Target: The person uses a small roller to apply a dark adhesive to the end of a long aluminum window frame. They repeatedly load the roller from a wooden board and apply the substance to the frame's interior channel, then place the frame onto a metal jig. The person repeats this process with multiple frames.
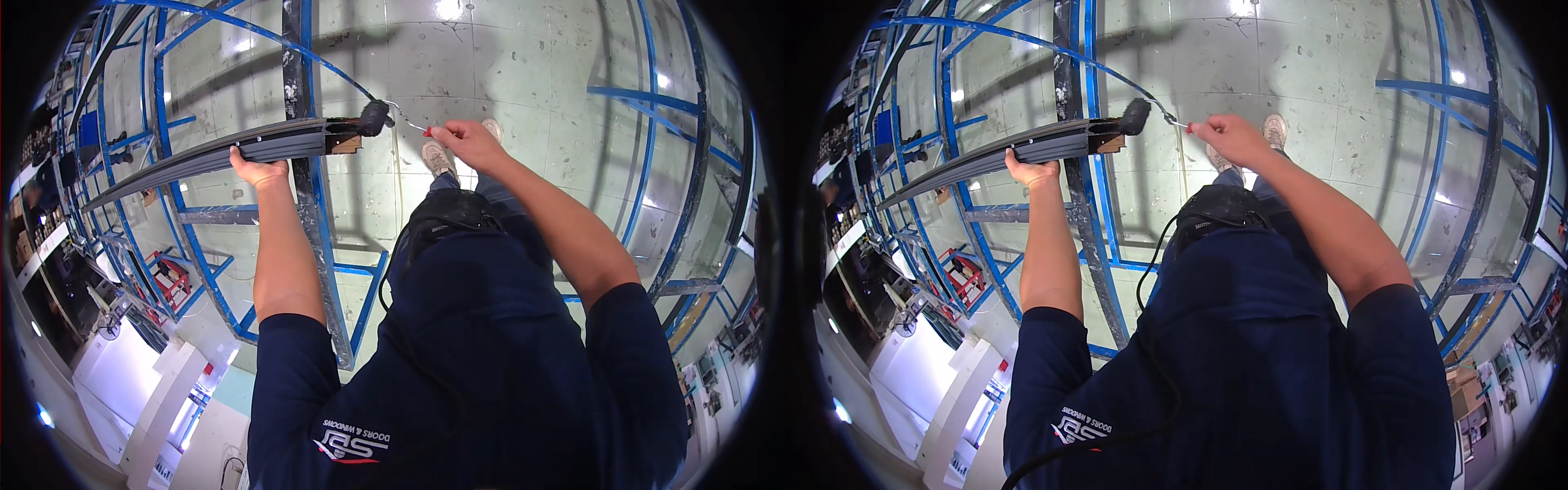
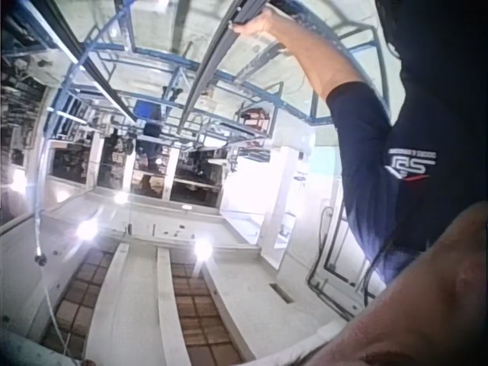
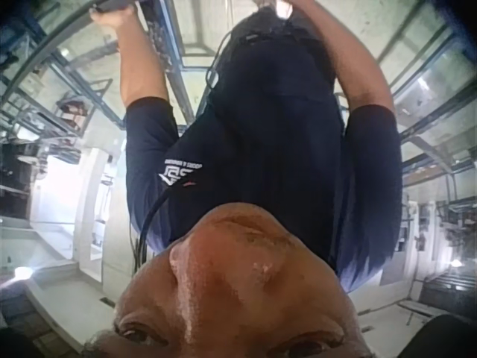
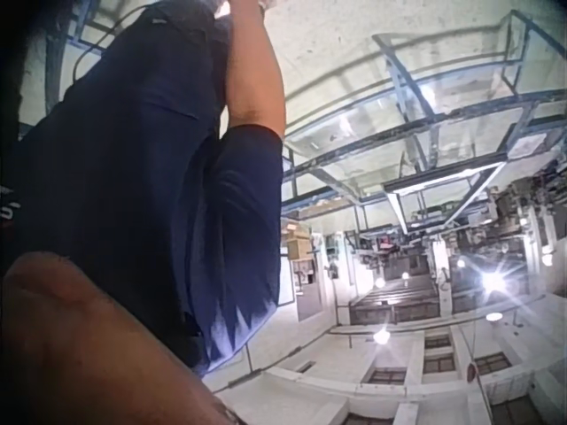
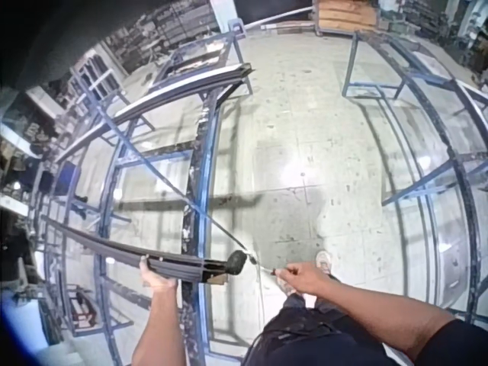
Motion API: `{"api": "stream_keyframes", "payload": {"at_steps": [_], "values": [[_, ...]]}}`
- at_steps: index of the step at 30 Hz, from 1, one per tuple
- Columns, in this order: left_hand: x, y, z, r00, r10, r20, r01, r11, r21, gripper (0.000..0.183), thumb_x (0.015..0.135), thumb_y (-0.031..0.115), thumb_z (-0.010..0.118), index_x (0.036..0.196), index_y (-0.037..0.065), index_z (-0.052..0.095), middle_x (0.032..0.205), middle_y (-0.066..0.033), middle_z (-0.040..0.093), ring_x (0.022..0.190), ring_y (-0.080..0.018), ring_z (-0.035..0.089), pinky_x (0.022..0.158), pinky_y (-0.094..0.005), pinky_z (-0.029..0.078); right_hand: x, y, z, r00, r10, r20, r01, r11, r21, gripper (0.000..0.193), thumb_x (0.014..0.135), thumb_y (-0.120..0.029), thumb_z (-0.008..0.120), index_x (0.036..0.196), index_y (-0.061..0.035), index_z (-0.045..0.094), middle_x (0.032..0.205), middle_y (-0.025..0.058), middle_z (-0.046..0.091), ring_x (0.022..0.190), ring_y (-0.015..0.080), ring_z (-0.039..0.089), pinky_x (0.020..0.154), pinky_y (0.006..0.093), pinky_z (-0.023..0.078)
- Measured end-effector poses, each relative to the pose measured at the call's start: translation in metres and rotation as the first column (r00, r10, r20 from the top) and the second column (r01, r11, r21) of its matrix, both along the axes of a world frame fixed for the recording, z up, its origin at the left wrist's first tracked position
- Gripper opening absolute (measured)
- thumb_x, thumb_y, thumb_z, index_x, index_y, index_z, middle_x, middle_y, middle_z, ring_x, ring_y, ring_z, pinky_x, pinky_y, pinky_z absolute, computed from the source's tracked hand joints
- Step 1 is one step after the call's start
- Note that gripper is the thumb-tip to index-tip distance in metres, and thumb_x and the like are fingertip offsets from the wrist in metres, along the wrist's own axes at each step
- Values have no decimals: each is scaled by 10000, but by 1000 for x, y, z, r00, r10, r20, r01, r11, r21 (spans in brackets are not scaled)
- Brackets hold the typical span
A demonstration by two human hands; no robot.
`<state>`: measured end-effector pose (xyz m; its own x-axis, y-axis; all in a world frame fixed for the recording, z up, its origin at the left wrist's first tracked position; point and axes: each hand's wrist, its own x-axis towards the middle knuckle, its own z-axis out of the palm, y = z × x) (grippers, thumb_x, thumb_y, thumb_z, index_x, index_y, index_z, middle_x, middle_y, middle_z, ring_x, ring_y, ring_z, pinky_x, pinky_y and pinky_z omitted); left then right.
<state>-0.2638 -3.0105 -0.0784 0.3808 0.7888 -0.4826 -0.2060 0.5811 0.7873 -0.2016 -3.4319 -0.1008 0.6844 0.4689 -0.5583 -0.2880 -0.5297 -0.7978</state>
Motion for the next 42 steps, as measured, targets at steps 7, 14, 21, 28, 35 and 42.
{"api": "stream_keyframes", "payload": {"at_steps": [7, 14, 21, 28, 35, 42], "values": [[0, 1, -4, 1000, 0, -4, 0, 1000, 15, 496, 935, 456, 531, 1262, 90, 598, 1288, -119, 624, 1177, -345, 613, 1042, -568, 501, 16, 9, 13, 991, 74, 112, -65, 995, -77, 590, 946, -592, 595, 772, -30, 636, 624, 112, 510, 616, 232, 487, 599, 397, 396], [-3, -1, -1, 1000, -16, 13, 16, 1000, -11, 530, 929, 463, 534, 1299, 85, 577, 1308, -138, 608, 1190, -366, 606, 1035, -596, 500, 57, 16, 22, 954, 223, 203, -194, 969, -154, 581, 949, -592, 587, 786, -36, 632, 670, 116, 567, 635, 257, 525, 610, 407, 413], [-2, 5, -7, 1000, -6, 14, 6, 1000, -10, 577, 925, 480, 518, 1322, 62, 527, 1269, -190, 600, 1134, -421, 628, 1031, -606, 501, 66, 30, 39, 921, 282, 268, -237, 953, -186, 558, 944, -615, 584, 814, -76, 652, 705, 97, 605, 683, 264, 577, 630, 406, 441], [-4, 8, -11, 999, -19, 29, 20, 999, -36, 601, 919, 489, 519, 1336, 57, 507, 1263, -209, 598, 1128, -433, 625, 1033, -614, 488, 75, 45, 52, 912, 339, 233, -309, 938, -156, 586, 929, -669, 566, 820, -102, 668, 726, 95, 628, 716, 274, 612, 648, 407, 462], [-1, 4, -6, 999, -30, 34, 31, 998, -50, 554, 914, 523, 500, 1186, 44, 553, 1095, -186, 642, 1019, -379, 649, 970, -581, 520, 85, 58, 43, 908, 349, 233, -340, 937, -78, 568, 950, -602, 586, 779, -61, 618, 659, 90, 548, 636, 225, 508, 602, 387, 403], [4, -4, 1, 1000, 0, -12, 0, 1000, -15, 539, 921, 508, 506, 1187, 41, 553, 1063, -180, 651, 1006, -383, 651, 962, -563, 526, 81, 75, 49, 925, 328, 193, -331, 943, -19, 636, 927, -673, 555, 787, -59, 646, 689, 91, 587, 655, 226, 544, 623, 396, 425]]}}
